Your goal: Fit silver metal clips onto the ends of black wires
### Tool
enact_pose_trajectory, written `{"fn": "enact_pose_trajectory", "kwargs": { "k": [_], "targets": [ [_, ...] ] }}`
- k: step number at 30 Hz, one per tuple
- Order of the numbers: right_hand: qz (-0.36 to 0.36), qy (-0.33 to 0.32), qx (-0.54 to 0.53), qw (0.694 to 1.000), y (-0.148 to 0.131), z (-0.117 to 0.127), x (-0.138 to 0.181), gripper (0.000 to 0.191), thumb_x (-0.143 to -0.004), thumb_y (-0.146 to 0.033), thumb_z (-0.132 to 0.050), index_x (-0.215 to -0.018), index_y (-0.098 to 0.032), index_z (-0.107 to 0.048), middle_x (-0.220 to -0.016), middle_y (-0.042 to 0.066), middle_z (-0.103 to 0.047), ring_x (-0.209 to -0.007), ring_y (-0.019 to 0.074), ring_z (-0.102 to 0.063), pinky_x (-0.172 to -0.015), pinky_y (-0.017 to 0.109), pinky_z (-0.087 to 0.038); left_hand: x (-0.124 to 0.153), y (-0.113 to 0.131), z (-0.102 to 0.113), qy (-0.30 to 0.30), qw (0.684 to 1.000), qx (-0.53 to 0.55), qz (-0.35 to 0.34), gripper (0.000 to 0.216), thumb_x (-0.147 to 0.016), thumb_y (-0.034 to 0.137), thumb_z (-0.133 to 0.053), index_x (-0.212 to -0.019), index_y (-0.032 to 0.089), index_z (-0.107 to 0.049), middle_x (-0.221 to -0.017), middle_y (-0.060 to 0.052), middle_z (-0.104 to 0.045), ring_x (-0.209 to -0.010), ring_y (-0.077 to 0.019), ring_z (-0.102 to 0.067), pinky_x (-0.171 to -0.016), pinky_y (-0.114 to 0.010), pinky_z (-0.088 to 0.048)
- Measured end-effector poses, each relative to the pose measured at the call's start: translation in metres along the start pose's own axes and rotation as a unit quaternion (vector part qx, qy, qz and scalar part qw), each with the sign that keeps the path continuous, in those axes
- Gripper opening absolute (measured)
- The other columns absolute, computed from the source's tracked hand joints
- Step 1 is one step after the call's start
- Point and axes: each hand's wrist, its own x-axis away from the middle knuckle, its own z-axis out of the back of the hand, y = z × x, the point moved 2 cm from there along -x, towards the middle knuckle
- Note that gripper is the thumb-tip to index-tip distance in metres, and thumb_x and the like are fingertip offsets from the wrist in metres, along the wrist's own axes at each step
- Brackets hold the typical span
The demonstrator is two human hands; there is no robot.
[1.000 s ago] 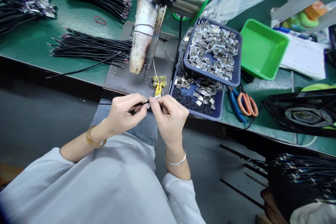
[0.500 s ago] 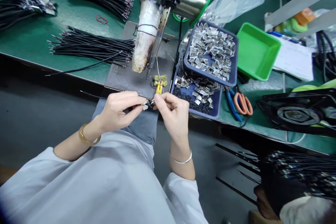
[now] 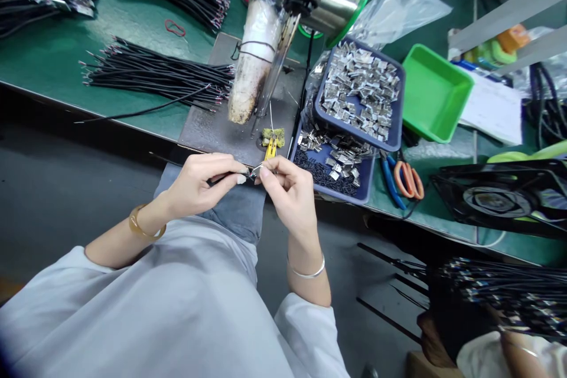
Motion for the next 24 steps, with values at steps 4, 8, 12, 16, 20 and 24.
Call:
{"fn": "enact_pose_trajectory", "kwargs": {
  "k": [4,8,12,16,20,24],
  "targets": [
    [0.084,0.047,0.111,0.989,-0.002,0.0,0.007,0.009,-0.086,-0.024,-0.066,-0.079,-0.019,-0.069,-0.063,-0.003,-0.063,-0.047,0.0065,-0.048,-0.045,0.021,-0.035,0.0,-0.006,0.0,0.037,0.987,0.107,0.112,0.015,-0.088,0.017,-0.064,-0.087,0.011,-0.078,-0.079,-0.006,-0.078,-0.06,-0.01,-0.063,-0.056,-0.019,-0.045],
    [0.127,0.136,0.1,0.978,-0.002,0.001,0.014,0.016,-0.092,-0.025,-0.063,-0.107,-0.022,-0.067,-0.059,-0.007,-0.056,-0.044,0.007,-0.049,-0.041,0.02,-0.035,-0.003,-0.007,-0.001,0.071,0.979,0.139,0.134,0.014,-0.085,0.018,-0.068,-0.08,0.011,-0.079,-0.071,-0.005,-0.074,-0.055,-0.0078,-0.056,-0.049,-0.018,-0.039],
    [0.166,0.207,0.082,0.961,-0.003,0.003,0.018,0.018,-0.097,-0.02,-0.058,-0.115,-0.024,-0.06,-0.08,-0.004,-0.073,-0.049,0.0077,-0.063,-0.043,0.019,-0.046,-0.007,-0.007,-0.001,0.08,0.974,0.147,0.153,0.016,-0.084,0.018,-0.067,-0.077,0.009,-0.077,-0.068,-0.003,-0.068,-0.051,-0.0044,-0.045,-0.046,-0.017,-0.033],
    [0.273,0.155,0.236,0.92,-0.007,-0.004,0.015,0.018,-0.087,-0.011,-0.071,-0.098,-0.023,-0.067,-0.098,0.001,-0.079,-0.083,0.016,-0.077,-0.07,0.024,-0.063,-0.011,-0.007,-0.002,0.063,0.966,0.18,0.172,0.015,-0.084,0.019,-0.066,-0.075,0.01,-0.075,-0.07,-0.003,-0.067,-0.055,-0.0052,-0.047,-0.048,-0.016,-0.034],
    [0.225,0.14,0.147,0.953,-0.001,-0.012,0.007,0.013,-0.086,-0.009,-0.071,-0.089,-0.021,-0.066,-0.098,0.002,-0.079,-0.085,0.0145,-0.077,-0.071,0.022,-0.065,-0.015,-0.008,-0.005,0.074,0.957,0.208,0.189,0.015,-0.081,0.02,-0.067,-0.072,0.012,-0.075,-0.067,-0.002,-0.066,-0.054,-0.0057,-0.047,-0.047,-0.017,-0.033],
    [0.104,0.136,-0.003,0.985,0.006,-0.015,0.002,0.012,-0.086,-0.012,-0.07,-0.08,-0.019,-0.062,-0.098,0.003,-0.079,-0.076,0.014,-0.077,-0.069,0.021,-0.066,-0.019,-0.011,-0.008,0.107,0.951,0.204,0.207,0.013,-0.076,0.017,-0.066,-0.066,0.012,-0.073,-0.059,0.001,-0.06,-0.049,-0.0045,-0.037,-0.048,-0.019,-0.031]
  ]
}}
